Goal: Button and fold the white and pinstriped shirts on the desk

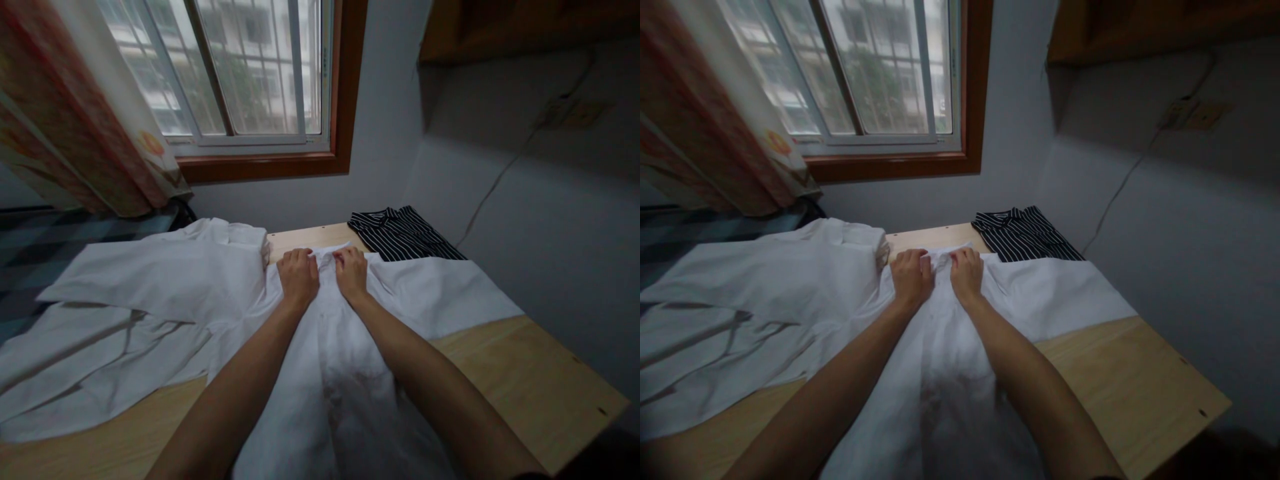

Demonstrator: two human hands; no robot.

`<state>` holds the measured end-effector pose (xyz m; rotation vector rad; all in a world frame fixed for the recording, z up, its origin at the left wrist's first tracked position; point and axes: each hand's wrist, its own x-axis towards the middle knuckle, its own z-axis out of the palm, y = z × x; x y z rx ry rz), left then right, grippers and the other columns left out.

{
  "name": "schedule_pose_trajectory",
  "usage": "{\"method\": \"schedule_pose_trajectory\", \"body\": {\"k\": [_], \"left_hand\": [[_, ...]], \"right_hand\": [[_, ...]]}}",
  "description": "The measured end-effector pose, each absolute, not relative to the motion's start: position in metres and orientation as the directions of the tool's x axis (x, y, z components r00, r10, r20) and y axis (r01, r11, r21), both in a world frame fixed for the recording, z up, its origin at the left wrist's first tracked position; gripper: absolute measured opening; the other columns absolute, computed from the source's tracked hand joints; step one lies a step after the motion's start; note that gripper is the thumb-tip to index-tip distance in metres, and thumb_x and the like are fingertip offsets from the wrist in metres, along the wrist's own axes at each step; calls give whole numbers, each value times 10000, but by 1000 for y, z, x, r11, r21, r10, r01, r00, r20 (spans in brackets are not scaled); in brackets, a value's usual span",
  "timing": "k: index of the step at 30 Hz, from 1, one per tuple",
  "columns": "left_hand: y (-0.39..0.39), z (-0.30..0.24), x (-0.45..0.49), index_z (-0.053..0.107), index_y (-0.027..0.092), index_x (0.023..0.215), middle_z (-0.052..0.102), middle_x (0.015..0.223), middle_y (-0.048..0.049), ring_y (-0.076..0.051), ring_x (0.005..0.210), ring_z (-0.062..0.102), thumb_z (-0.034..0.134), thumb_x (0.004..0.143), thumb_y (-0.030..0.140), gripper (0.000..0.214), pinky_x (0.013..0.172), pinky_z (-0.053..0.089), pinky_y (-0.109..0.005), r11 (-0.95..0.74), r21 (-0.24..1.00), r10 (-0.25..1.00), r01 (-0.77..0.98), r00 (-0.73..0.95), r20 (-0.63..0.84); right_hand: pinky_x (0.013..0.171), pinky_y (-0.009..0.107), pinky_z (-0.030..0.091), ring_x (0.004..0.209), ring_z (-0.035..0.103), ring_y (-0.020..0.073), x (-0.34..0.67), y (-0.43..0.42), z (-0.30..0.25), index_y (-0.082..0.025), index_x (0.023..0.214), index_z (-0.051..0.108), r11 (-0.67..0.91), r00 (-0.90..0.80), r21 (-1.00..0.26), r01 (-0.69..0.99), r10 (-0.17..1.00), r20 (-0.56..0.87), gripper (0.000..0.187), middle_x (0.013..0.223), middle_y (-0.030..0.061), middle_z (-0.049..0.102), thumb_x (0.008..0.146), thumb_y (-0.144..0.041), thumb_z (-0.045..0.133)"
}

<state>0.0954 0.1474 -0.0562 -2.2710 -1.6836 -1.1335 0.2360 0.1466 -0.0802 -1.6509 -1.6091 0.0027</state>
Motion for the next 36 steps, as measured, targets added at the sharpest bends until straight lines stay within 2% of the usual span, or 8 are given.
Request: {"method": "schedule_pose_trajectory", "body": {"k": [6,13,19,22,25,28,32,36], "left_hand": [[149,-66,94,632,223,1098,631,1224,-99,-282,1232,466,435,937,317,271,1047,273,-488,-543,158,790,825,438,428],[157,-76,90,377,216,1452,306,1542,-148,-339,1435,219,322,941,547,612,1105,146,-624,-434,152,895,888,406,183],[164,-74,85,331,206,1477,266,1556,-142,-313,1446,212,353,941,451,590,1117,134,-632,-451,179,892,874,438,112],[169,-71,82,393,209,1440,332,1531,-123,-295,1427,271,426,909,342,549,1124,166,-606,-442,251,897,861,424,124],[169,-66,80,550,207,1310,548,1380,-103,-274,1288,486,461,871,247,450,1107,278,-518,-419,339,906,842,367,209],[157,-60,80,645,196,1172,678,1183,-94,-248,1110,605,446,861,193,370,1022,391,-412,-433,350,893,831,341,294],[125,-57,79,677,187,1048,691,1062,-111,-276,1036,594,482,845,183,282,899,432,-393,-438,261,840,860,288,459],[98,-62,78,665,194,954,684,921,-85,-244,897,604,533,837,219,178,796,442,-353,-348,296,897,889,224,382]], "right_hand": [[1083,465,258,1302,404,278,238,145,-88,-188,1268,579,151,4,-362,920,919,395,355,1355,110,559,942,-248,451],[1101,582,172,1418,260,331,243,144,-93,-199,1440,408,82,-11,-260,962,965,263,502,1530,175,322,972,-378,397],[1116,494,232,1397,326,272,258,126,-86,-181,1430,418,205,-149,-192,960,951,271,471,1501,163,384,976,-305,400],[1073,381,327,1274,485,230,265,114,-83,-165,1290,561,290,-212,-216,932,922,325,369,1377,135,543,955,-246,431],[949,300,417,1046,617,199,266,108,-81,-175,1073,666,280,-183,-242,929,916,356,262,1112,106,693,935,-193,443],[905,281,427,988,625,196,265,108,-80,-184,996,682,255,-164,-227,940,920,356,226,1023,88,708,907,-163,475],[886,293,420,970,611,209,265,109,-76,-166,995,669,232,-134,-219,948,912,388,224,1012,101,696,914,-163,460],[879,317,403,996,578,236,259,102,-68,-145,990,634,171,-49,-224,959,885,463,179,1023,128,664,896,-162,482]]}}
